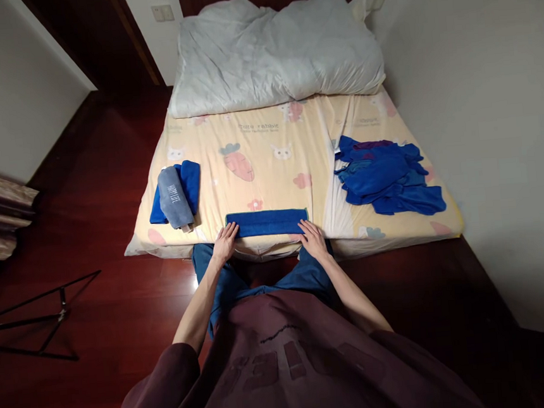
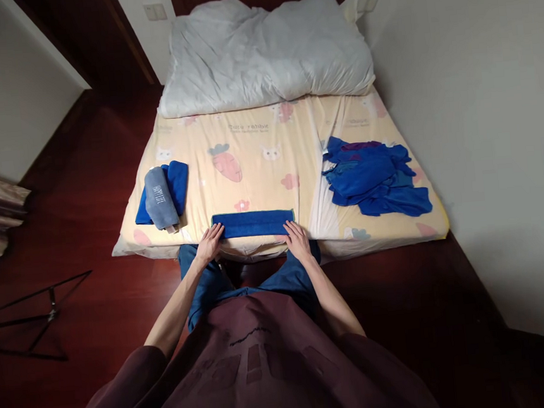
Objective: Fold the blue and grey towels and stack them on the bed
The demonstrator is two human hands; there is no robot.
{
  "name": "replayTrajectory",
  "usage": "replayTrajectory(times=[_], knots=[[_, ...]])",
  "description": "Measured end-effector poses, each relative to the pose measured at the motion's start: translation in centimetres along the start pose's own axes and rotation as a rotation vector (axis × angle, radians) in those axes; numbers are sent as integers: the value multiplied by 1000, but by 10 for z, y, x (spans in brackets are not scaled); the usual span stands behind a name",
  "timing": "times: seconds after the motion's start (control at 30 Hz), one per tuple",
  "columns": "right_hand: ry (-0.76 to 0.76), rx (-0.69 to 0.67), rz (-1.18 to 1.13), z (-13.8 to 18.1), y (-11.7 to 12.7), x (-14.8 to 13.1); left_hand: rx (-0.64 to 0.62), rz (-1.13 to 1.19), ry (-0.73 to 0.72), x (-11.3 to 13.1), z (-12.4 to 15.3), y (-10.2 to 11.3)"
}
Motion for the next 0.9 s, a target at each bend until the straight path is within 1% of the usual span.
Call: replayTrajectory(times=[0.1, 0.23, 0.4, 0.5, 0.6, 0.73, 0.8, 0.9], knots=[[-10, -21, 25, -5, -1, 3, -8, -25, 0, -1, -3, -1], [-21, -14, 63, -13, -3, 7, -7, -45, 25, -1, -8, -3], [-85, -5, 97, -21, -7, 16, 1, -63, 58, -1, -10, -3], [-89, 7, 98, -19, -5, 15, -14, -72, 64, -2, -9, -2], [-76, 28, 83, -8, -1, 12, -32, -67, 53, -2, -2, -2], [-62, 36, 19, 12, 2, 10, -27, -14, 41, -7, 12, -5], [-73, 51, -56, 17, 4, 14, 4, 59, 57, -14, 17, -6], [-135, 101, -188, 15, 10, 26, 72, 203, 119, -30, 18, -6]])
Point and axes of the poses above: each hand's wrist, its own z-axis away from the middle knuckle, its own y-axis out of the back of the hand, x = y × z, the point moved 9 cm from there along -z, towards the middle knuckle, and after that the axes turned 12 degrees about -z, right-handed, at the moved point
